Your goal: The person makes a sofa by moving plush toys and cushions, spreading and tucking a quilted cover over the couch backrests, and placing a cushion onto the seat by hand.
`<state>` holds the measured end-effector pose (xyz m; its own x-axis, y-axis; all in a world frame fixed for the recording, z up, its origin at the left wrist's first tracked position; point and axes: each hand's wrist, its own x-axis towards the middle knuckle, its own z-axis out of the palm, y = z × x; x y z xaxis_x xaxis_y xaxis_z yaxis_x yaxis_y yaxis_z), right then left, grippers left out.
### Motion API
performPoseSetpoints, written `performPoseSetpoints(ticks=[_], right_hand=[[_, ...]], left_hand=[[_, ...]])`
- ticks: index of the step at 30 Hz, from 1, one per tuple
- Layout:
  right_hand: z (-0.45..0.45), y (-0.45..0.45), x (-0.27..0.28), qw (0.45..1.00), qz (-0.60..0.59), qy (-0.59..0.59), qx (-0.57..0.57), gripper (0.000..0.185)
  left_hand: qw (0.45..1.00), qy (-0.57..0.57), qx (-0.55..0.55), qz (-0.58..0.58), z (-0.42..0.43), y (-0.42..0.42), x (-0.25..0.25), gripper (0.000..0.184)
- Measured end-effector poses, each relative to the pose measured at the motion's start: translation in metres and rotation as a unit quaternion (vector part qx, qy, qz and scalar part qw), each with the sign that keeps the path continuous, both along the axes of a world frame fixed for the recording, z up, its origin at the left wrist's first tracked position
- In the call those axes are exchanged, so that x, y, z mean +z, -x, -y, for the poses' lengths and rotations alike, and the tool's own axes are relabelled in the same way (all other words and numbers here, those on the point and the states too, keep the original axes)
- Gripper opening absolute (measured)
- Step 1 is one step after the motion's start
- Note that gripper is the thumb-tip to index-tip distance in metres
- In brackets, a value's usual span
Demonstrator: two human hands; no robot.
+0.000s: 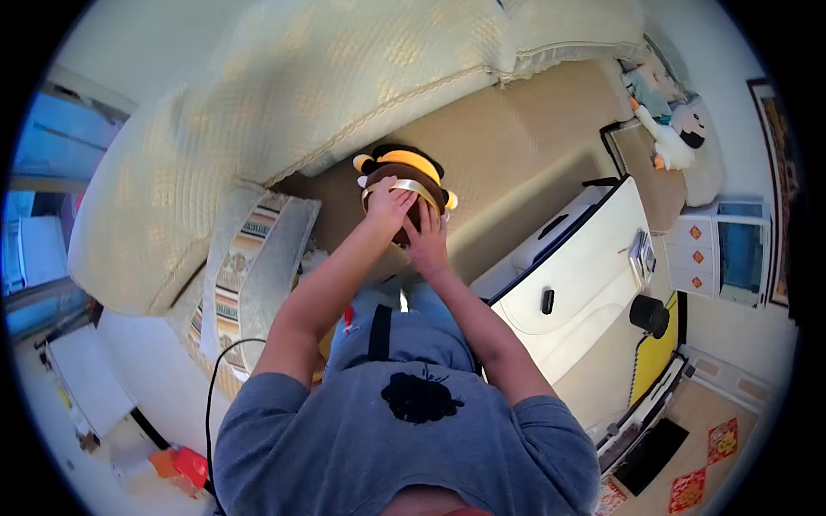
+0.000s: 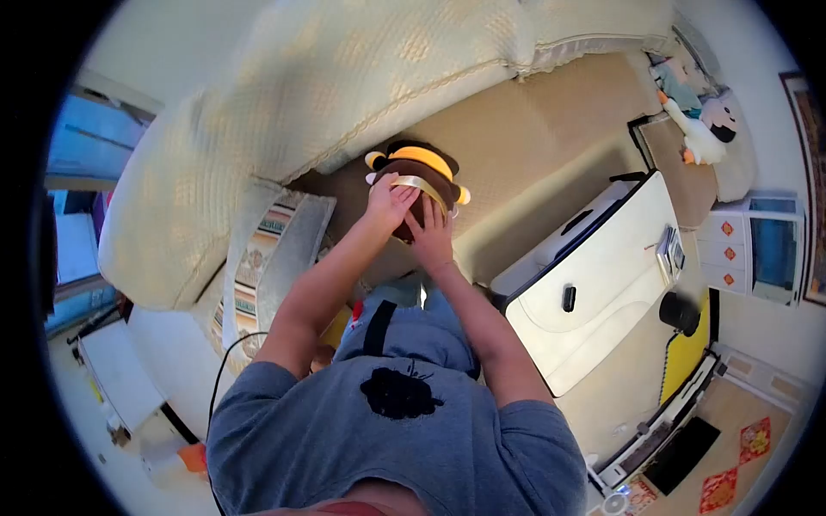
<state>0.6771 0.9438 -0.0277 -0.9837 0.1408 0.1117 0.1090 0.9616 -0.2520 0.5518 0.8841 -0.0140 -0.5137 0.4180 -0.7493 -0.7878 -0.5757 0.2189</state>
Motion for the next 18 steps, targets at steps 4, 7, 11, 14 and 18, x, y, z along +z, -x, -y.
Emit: performPoseSetpoints(ticks=[4,7,11,14,18], right_hand=[[0.006,0.009,-0.005,1.000,-0.013,-0.019,-0.018,0.071],[0.005,0.010,-0.001,0.999,-0.013,-0.013,-0.034,0.066],[-0.002,0.008,0.008,1.000,-0.002,-0.019,-0.020,0.077],[-0.007,0.007,0.009,0.999,0.009,-0.023,-0.022,0.082],[-0.016,0.010,0.002,0.998,0.026,-0.052,-0.012,0.084]], left_hand=[[0.982,0.091,-0.122,-0.113,0.012,0.006,0.017,0.033],[0.907,0.197,-0.246,-0.278,0.021,0.010,0.006,0.028],[0.494,0.416,-0.301,-0.702,0.026,0.018,-0.003,0.025],[0.457,0.371,-0.336,-0.735,0.022,0.029,-0.018,0.025],[0.501,0.349,-0.358,-0.706,0.012,0.043,-0.043,0.026]])
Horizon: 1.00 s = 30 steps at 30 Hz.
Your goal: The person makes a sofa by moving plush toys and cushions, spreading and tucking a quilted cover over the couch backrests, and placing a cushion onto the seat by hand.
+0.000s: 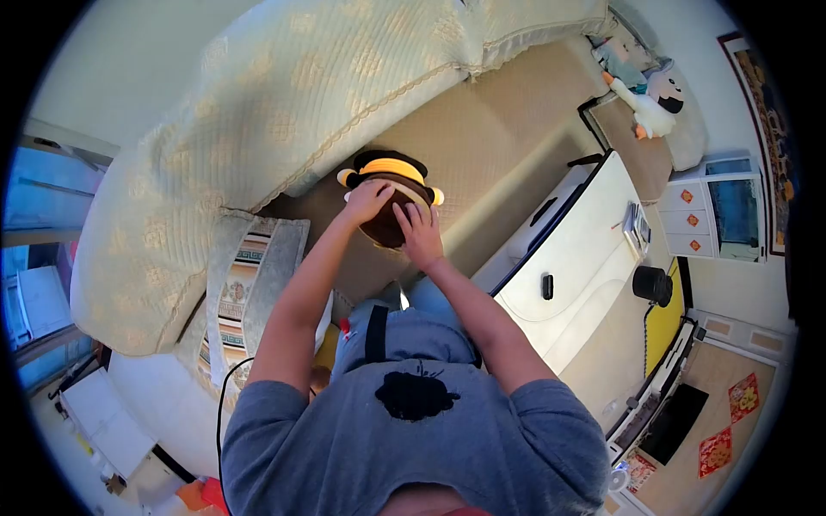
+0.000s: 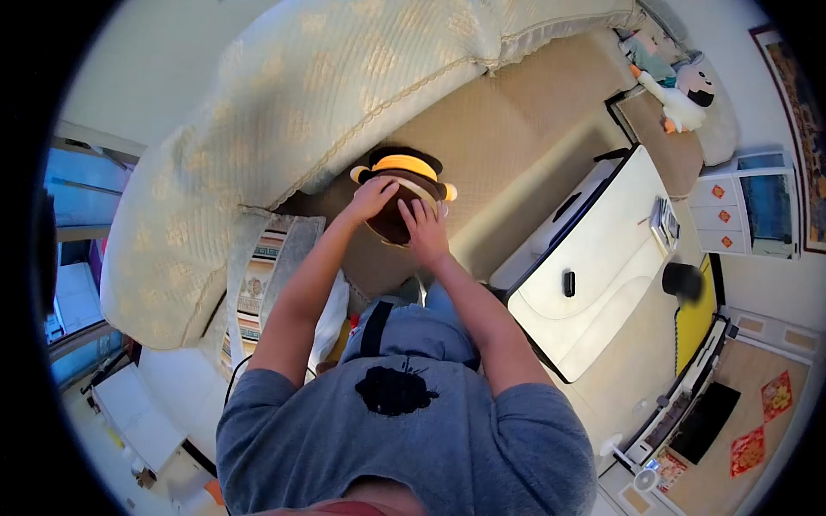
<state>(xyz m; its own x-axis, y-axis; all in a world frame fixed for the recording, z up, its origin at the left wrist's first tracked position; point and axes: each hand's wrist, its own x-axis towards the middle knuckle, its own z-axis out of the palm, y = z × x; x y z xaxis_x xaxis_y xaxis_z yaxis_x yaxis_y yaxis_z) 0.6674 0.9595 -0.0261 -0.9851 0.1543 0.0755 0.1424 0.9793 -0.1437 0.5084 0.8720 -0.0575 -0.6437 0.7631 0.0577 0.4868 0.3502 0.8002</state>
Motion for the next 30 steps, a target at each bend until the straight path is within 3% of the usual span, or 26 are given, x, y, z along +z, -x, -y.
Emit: performPoseSetpoints(ticks=[5,7,9,11,14,17,18,19,20,22,23,24,25,27,28,29,30], right_hand=[[-0.020,0.027,0.018,0.999,-0.006,0.033,-0.010,0.084],[-0.034,0.039,0.019,0.992,-0.050,0.107,-0.035,0.084],[-0.053,0.049,0.014,0.989,-0.054,0.126,-0.057,0.084],[-0.074,0.059,0.003,0.948,0.014,0.281,-0.151,0.082],[-0.101,0.072,0.001,0.951,0.008,0.287,-0.117,0.081],[-0.133,0.084,-0.019,0.947,-0.019,0.307,-0.091,0.077],[-0.146,0.087,-0.030,0.946,-0.038,0.312,-0.081,0.074],[-0.159,0.090,-0.044,0.946,-0.035,0.312,-0.076,0.074],[-0.170,0.093,-0.059,0.925,-0.062,0.372,-0.055,0.070],[-0.193,0.098,-0.055,0.897,-0.087,0.433,-0.033,0.066],[-0.205,0.099,-0.042,0.808,0.016,0.575,-0.126,0.061],[-0.216,0.104,-0.032,0.682,0.119,0.690,-0.213,0.057],[-0.234,0.109,-0.035,0.680,0.124,0.691,-0.212,0.057],[-0.281,0.110,-0.041,0.728,0.089,0.656,-0.179,0.049],[-0.306,0.110,-0.043,0.741,0.083,0.645,-0.166,0.048],[-0.335,0.108,-0.044,0.739,0.104,0.647,-0.158,0.050],[-0.360,0.105,-0.041,0.735,0.048,0.662,-0.143,0.051]], left_hand=[[0.992,-0.080,0.078,-0.057,-0.010,0.023,-0.012,0.022],[0.982,-0.107,0.150,0.035,-0.012,0.037,-0.012,0.015],[0.969,-0.126,0.210,-0.026,-0.009,0.050,-0.014,0.013],[0.970,-0.121,0.207,-0.025,-0.005,0.059,-0.017,0.014],[0.973,-0.107,0.200,-0.039,-0.007,0.067,-0.021,0.017],[0.955,-0.009,0.290,-0.066,-0.021,0.066,-0.029,0.024],[0.945,-0.117,0.284,0.113,-0.027,0.066,-0.038,0.028],[0.894,-0.221,0.265,0.285,-0.038,0.064,-0.033,0.033],[0.874,-0.220,0.269,0.340,-0.048,0.061,-0.028,0.040],[0.892,-0.160,0.271,0.325,-0.074,0.060,-0.003,0.042],[0.907,-0.102,0.268,0.308,-0.090,0.063,0.007,0.044],[0.906,-0.101,0.271,0.308,-0.106,0.066,0.012,0.044],[0.915,-0.109,0.271,0.279,-0.122,0.068,0.016,0.045],[0.921,-0.112,0.275,0.253,-0.156,0.071,0.027,0.046],[0.942,-0.064,0.261,0.203,-0.174,0.073,0.036,0.049],[0.957,-0.016,0.246,0.152,-0.195,0.074,0.044,0.052],[0.959,-0.030,0.243,0.144,-0.219,0.073,0.051,0.056]])
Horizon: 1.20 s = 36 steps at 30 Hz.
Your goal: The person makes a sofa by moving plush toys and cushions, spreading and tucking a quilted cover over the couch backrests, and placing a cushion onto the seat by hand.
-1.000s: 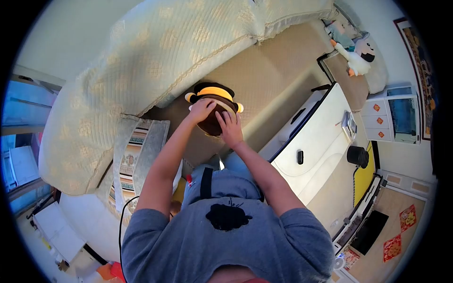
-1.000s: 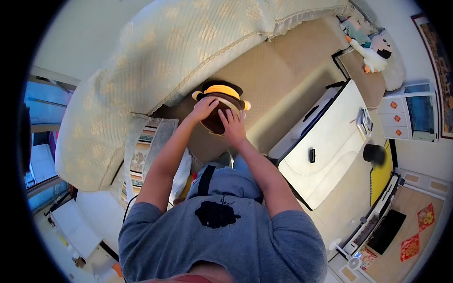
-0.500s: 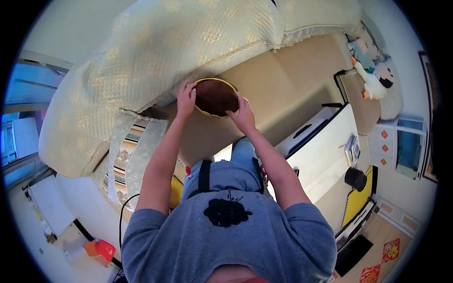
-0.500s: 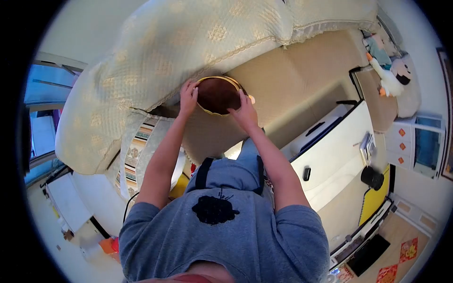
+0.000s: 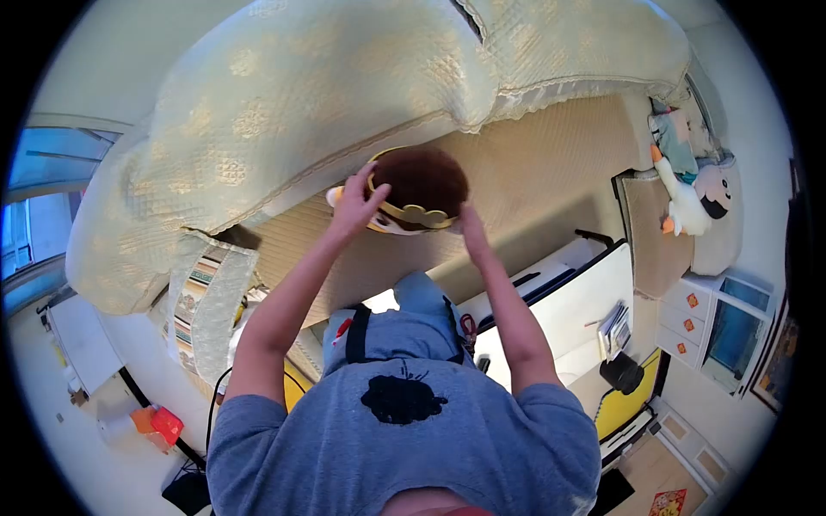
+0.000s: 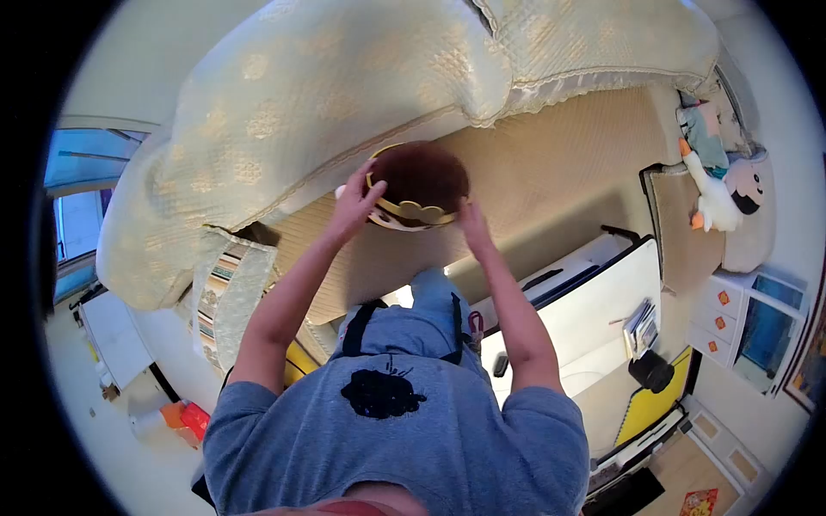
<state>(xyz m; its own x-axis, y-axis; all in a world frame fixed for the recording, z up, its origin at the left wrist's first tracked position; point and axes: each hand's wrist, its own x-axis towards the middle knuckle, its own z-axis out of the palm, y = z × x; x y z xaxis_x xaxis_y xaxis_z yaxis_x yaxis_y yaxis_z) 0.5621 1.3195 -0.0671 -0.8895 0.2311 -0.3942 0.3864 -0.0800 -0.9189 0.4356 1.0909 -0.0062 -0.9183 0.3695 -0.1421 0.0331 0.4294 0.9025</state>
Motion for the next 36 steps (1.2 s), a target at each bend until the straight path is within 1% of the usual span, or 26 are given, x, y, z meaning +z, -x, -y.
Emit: performPoseSetpoints(ticks=[1,3,5,6,7,8,9,10,11,13,14,15,17,19,21,22,24,25,26,27,28,29,30,32,35,36], right_hand=[[-0.025,-0.002,0.006,0.998,-0.053,0.006,-0.027,0.052],[-0.082,-0.001,0.035,0.992,0.016,-0.112,-0.055,0.050],[-0.128,0.021,0.079,0.983,0.028,-0.126,-0.129,0.054],[-0.159,0.032,0.084,0.983,-0.007,-0.143,-0.112,0.056],[-0.182,0.045,0.097,0.976,-0.004,-0.162,-0.143,0.056],[-0.216,0.059,0.087,0.965,-0.020,-0.202,-0.168,0.055],[-0.223,0.078,0.100,0.962,-0.066,-0.164,-0.209,0.054],[-0.229,0.096,0.113,0.954,-0.113,-0.126,-0.249,0.053],[-0.249,0.110,0.100,0.953,-0.111,-0.129,-0.249,0.053],[-0.292,0.132,0.052,0.965,-0.039,-0.178,-0.189,0.049],[-0.298,0.140,0.030,0.971,0.018,-0.162,-0.174,0.052],[-0.294,0.145,0.012,0.969,0.049,-0.178,-0.161,0.051],[-0.285,0.155,-0.022,0.963,0.110,-0.211,-0.130,0.049],[-0.268,0.156,-0.046,0.937,0.105,-0.327,-0.060,0.056],[-0.244,0.153,-0.054,0.944,0.105,-0.313,-0.028,0.054],[-0.244,0.147,-0.078,0.920,0.090,-0.382,0.011,0.052],[-0.229,0.142,-0.087,0.903,0.138,-0.378,0.148,0.048],[-0.229,0.127,-0.137,0.904,0.018,-0.405,0.135,0.043],[-0.209,0.129,-0.119,0.866,0.128,-0.427,0.227,0.043],[-0.198,0.119,-0.139,0.843,0.104,-0.458,0.262,0.044],[-0.186,0.113,-0.145,0.825,0.076,-0.442,0.343,0.046],[-0.164,0.105,-0.143,0.822,0.086,-0.435,0.358,0.045],[-0.138,0.102,-0.134,0.804,0.132,-0.429,0.391,0.045],[-0.105,0.091,-0.141,0.820,0.147,-0.365,0.415,0.043],[-0.044,0.082,-0.120,0.793,0.138,-0.367,0.467,0.042],[-0.028,0.076,-0.123,0.801,0.124,-0.344,0.475,0.041]], left_hand=[[0.998,-0.038,-0.004,-0.049,-0.024,-0.001,-0.003,0.056],[0.993,-0.057,-0.035,0.099,-0.072,-0.001,0.013,0.056],[0.990,-0.098,-0.056,0.079,-0.126,0.003,0.003,0.058],[0.978,-0.165,-0.086,0.092,-0.152,0.011,0.015,0.060],[0.960,-0.232,-0.115,0.105,-0.176,0.021,0.033,0.061],[0.940,-0.296,-0.111,0.127,-0.198,0.028,0.047,0.062],[0.915,-0.359,-0.106,0.149,-0.217,0.034,0.053,0.063],[0.925,-0.343,-0.109,0.122,-0.234,0.044,0.048,0.062],[0.924,-0.345,-0.109,0.124,-0.245,0.055,0.043,0.062],[0.951,-0.275,-0.107,0.094,-0.259,0.071,0.034,0.062],[0.945,-0.266,-0.096,0.164,-0.251,0.074,0.038,0.055],[0.946,-0.265,-0.092,0.164,-0.239,0.076,0.029,0.055],[0.975,-0.148,-0.088,0.138,-0.209,0.077,-0.007,0.047],[0.980,-0.100,-0.047,0.164,-0.159,0.069,-0.069,0.040],[0.971,-0.069,0.007,0.228,-0.093,0.052,-0.085,0.038],[0.966,-0.051,0.063,0.245,-0.059,0.039,-0.097,0.036],[0.955,-0.026,0.146,0.258,0.005,0.014,-0.122,0.035],[0.943,0.042,0.174,0.282,0.042,0.001,-0.128,0.035],[0.923,0.108,0.206,0.307,0.075,-0.015,-0.135,0.035],[0.913,0.117,0.246,0.305,0.106,-0.032,-0.141,0.035],[0.903,0.185,0.249,0.296,0.137,-0.051,-0.146,0.037],[0.889,0.251,0.249,0.293,0.167,-0.070,-0.156,0.038],[0.875,0.254,0.284,0.297,0.196,-0.088,-0.167,0.038],[0.874,0.264,0.285,0.290,0.239,-0.117,-0.181,0.042],[0.864,0.297,0.313,0.261,0.279,-0.135,-0.168,0.044],[0.839,0.300,0.346,0.295,0.296,-0.139,-0.167,0.048]])
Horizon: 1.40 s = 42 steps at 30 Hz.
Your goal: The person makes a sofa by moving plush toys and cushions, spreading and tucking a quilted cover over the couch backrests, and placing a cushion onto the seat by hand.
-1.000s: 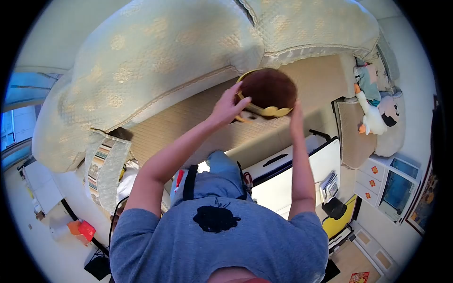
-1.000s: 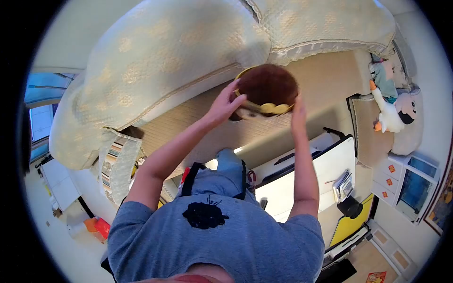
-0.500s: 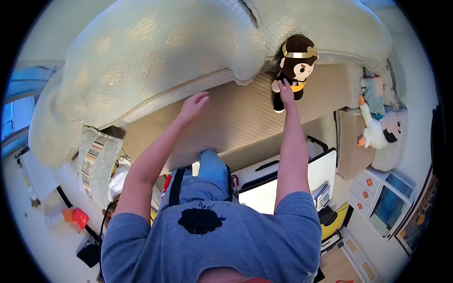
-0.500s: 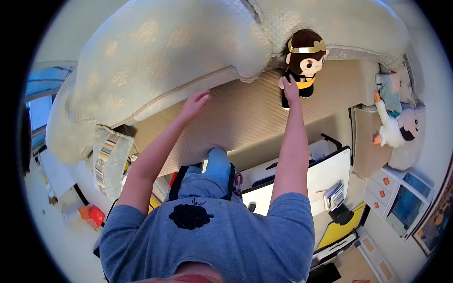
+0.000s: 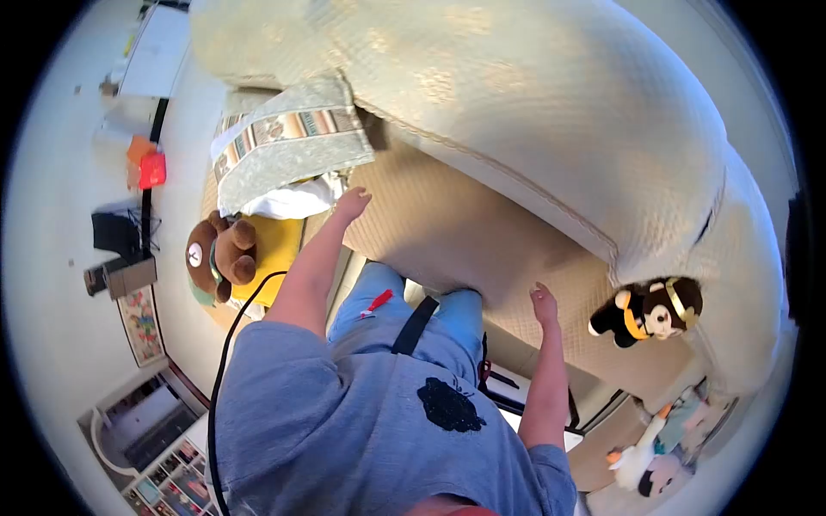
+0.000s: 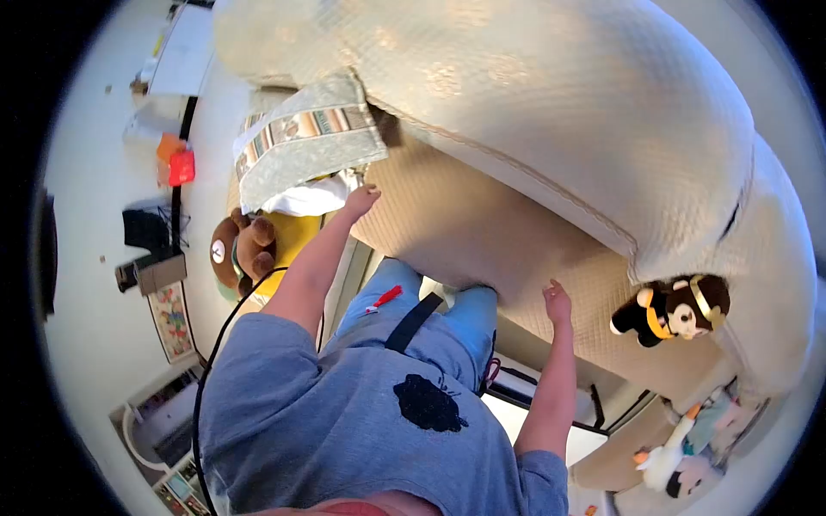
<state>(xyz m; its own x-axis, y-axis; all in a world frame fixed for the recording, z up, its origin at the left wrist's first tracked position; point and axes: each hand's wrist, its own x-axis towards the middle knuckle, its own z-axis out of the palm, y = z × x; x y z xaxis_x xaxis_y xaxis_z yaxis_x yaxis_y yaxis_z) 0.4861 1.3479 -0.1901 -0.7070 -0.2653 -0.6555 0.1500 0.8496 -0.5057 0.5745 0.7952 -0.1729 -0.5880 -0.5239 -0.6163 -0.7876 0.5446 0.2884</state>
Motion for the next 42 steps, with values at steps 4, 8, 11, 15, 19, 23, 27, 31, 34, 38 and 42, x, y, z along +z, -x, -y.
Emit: performPoseSetpoints(ticks=[4,8,11,15,19,23,27,31,34,38,42], right_hand=[[0.079,-0.013,0.021,0.999,-0.020,0.014,0.038,0.038],[0.142,-0.034,0.023,0.999,-0.012,-0.024,0.044,0.039],[0.197,-0.049,0.025,0.996,-0.002,-0.014,0.085,0.038],[0.274,-0.062,0.024,0.988,0.013,-0.023,0.150,0.038],[0.362,-0.067,0.044,0.978,0.032,-0.050,0.199,0.035],[0.422,-0.076,0.069,0.978,0.002,0.040,0.205,0.036],[0.461,-0.072,0.078,0.968,-0.004,0.083,0.239,0.038],[0.502,-0.069,0.079,0.965,-0.022,0.090,0.246,0.038],[0.528,-0.071,0.081,0.964,-0.026,0.122,0.235,0.037],[0.545,-0.081,0.089,0.953,-0.049,0.146,0.261,0.036],[0.535,-0.086,0.096,0.955,-0.006,0.141,0.259,0.036]], left_hand=[[0.994,0.089,0.062,-0.031,0.085,-0.009,0.005,0.058],[0.920,-0.008,0.379,-0.097,0.180,-0.033,-0.025,0.059],[0.791,-0.155,0.575,-0.141,0.219,-0.054,-0.035,0.057],[0.604,-0.253,0.733,-0.186,0.242,-0.080,-0.045,0.063],[0.547,-0.353,0.685,-0.326,0.252,-0.099,-0.061,0.069],[0.470,-0.341,0.725,-0.370,0.254,-0.099,-0.062,0.072],[0.467,-0.358,0.705,-0.396,0.264,-0.095,-0.028,0.062],[0.446,-0.344,0.751,-0.345,0.284,-0.105,-0.032,0.050],[0.439,-0.321,0.747,-0.383,0.294,-0.110,-0.041,0.038],[0.506,-0.248,0.700,-0.439,0.287,-0.109,-0.010,0.032],[0.578,-0.210,0.646,-0.453,0.282,-0.109,0.047,0.031]])
